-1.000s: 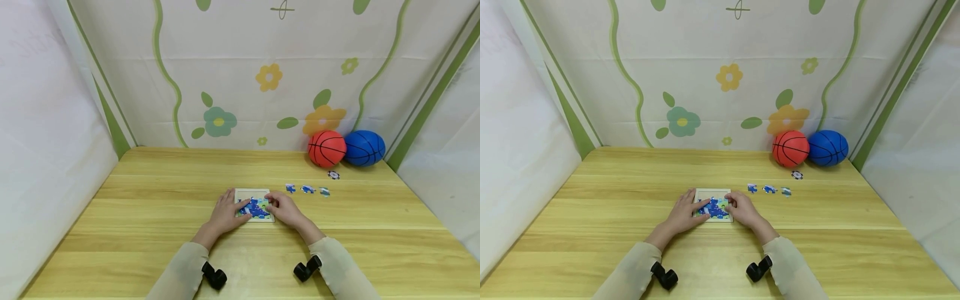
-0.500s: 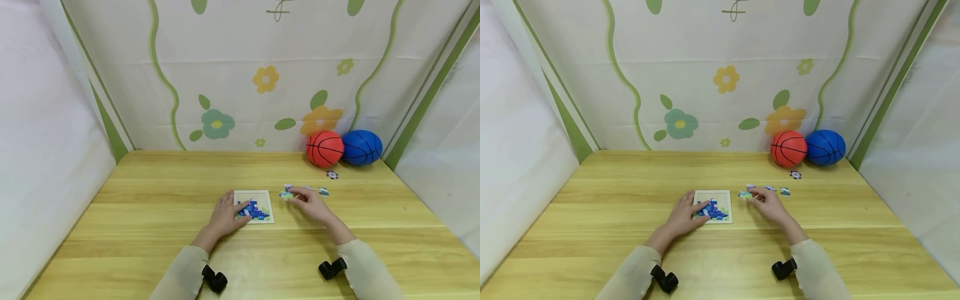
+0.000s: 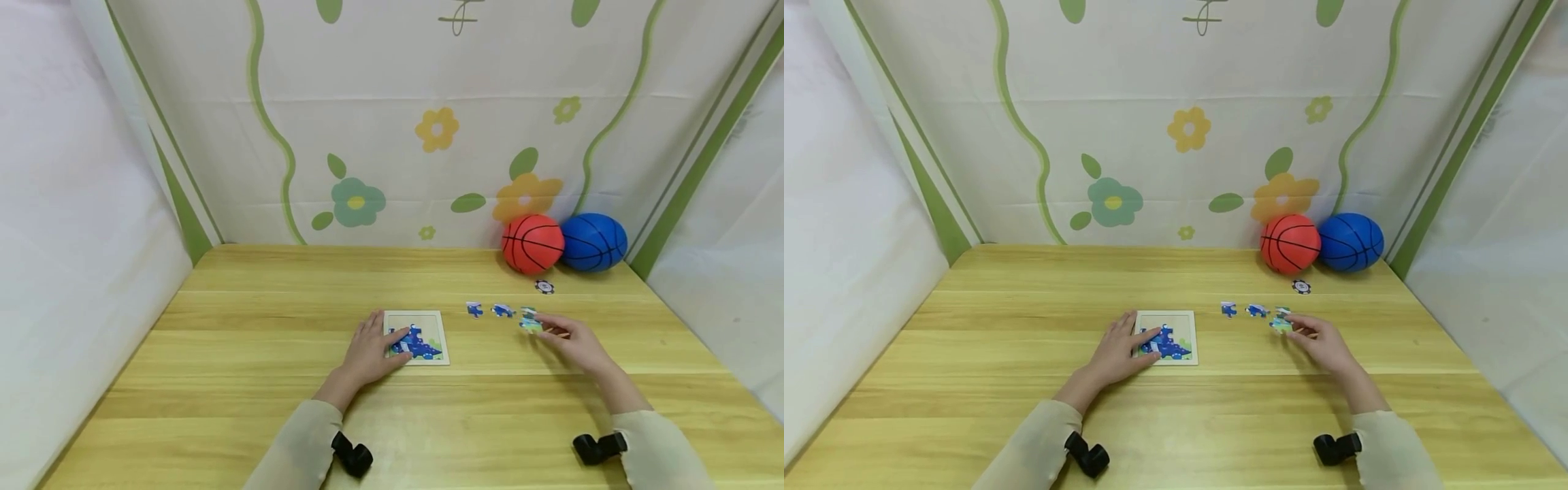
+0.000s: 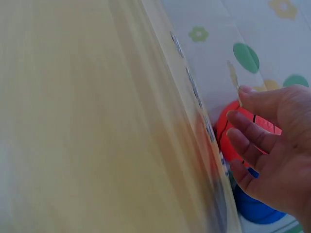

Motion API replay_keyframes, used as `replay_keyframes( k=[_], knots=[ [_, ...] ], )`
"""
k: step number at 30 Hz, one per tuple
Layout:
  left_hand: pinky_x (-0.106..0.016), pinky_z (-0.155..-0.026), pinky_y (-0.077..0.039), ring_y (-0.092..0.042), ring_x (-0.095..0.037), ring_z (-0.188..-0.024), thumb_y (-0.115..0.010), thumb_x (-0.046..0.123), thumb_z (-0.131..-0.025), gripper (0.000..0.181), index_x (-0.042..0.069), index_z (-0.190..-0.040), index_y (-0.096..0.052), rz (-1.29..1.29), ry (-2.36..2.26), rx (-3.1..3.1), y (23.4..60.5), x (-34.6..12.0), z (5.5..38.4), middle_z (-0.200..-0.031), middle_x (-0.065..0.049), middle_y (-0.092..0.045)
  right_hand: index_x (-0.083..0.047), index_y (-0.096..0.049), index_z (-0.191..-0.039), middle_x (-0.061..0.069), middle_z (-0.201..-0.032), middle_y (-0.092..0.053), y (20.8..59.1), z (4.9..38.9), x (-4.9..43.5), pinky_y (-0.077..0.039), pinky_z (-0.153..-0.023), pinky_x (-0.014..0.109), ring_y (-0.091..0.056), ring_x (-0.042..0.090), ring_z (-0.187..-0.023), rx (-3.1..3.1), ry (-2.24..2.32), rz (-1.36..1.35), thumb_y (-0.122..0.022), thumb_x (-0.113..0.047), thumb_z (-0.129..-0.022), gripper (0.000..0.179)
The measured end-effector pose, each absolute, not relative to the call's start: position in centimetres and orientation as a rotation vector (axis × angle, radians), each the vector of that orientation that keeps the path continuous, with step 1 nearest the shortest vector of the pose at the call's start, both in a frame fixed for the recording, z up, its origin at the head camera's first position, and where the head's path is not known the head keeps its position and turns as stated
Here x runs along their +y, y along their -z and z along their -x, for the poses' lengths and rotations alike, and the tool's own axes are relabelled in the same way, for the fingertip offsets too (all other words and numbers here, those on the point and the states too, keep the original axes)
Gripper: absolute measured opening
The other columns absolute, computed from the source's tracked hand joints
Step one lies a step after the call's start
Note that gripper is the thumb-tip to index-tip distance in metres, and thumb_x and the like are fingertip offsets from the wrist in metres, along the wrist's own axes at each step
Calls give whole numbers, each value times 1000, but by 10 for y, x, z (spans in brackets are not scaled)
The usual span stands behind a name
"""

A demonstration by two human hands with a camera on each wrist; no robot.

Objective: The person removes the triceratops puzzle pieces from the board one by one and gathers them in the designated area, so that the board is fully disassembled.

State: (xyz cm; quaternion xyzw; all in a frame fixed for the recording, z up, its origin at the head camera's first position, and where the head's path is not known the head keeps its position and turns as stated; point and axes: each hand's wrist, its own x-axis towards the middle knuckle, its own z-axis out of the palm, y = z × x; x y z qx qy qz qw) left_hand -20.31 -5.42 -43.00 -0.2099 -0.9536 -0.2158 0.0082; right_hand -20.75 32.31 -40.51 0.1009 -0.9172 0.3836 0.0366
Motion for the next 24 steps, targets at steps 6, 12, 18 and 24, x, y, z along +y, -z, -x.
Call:
replay_keyframes(
  k=[6,12,18,24],
  knots=[
    [-47,-99,-8,-7,-34,-127,-46,53,-81,53,26,-127,-45,666,663,-2980,430,-55,203,-138,-24,-13,3,-54,-113,15,-95,-57,411,207,342,-42,-64,22,-50,10,-77,-2820,-1118,-293,-57,-15,-84,34],
    [-47,-99,-7,-7,-33,-127,-46,53,-81,53,26,-127,-45,656,672,-2985,430,-55,204,-138,-23,-13,2,-55,-113,13,-92,-56,422,212,349,-41,-61,22,-48,10,-74,-2833,-1174,-281,-57,-15,-84,34],
    [-47,-99,-6,-6,-33,-127,-46,53,-81,54,27,-127,-44,651,680,-2990,430,-54,204,-139,-23,-13,-2,-59,-110,11,-93,-55,428,216,348,-38,-61,25,-45,13,-74,-2847,-1099,-289,-60,-18,-82,33],
    [-47,-99,-7,-7,-33,-127,-46,54,-81,54,27,-127,-45,653,664,-2990,431,-55,205,-138,-23,-13,0,-60,-108,16,-104,-54,428,216,348,-38,-66,24,-46,16,-85,-2838,-1059,-339,-61,-15,-81,31]
  ],
)
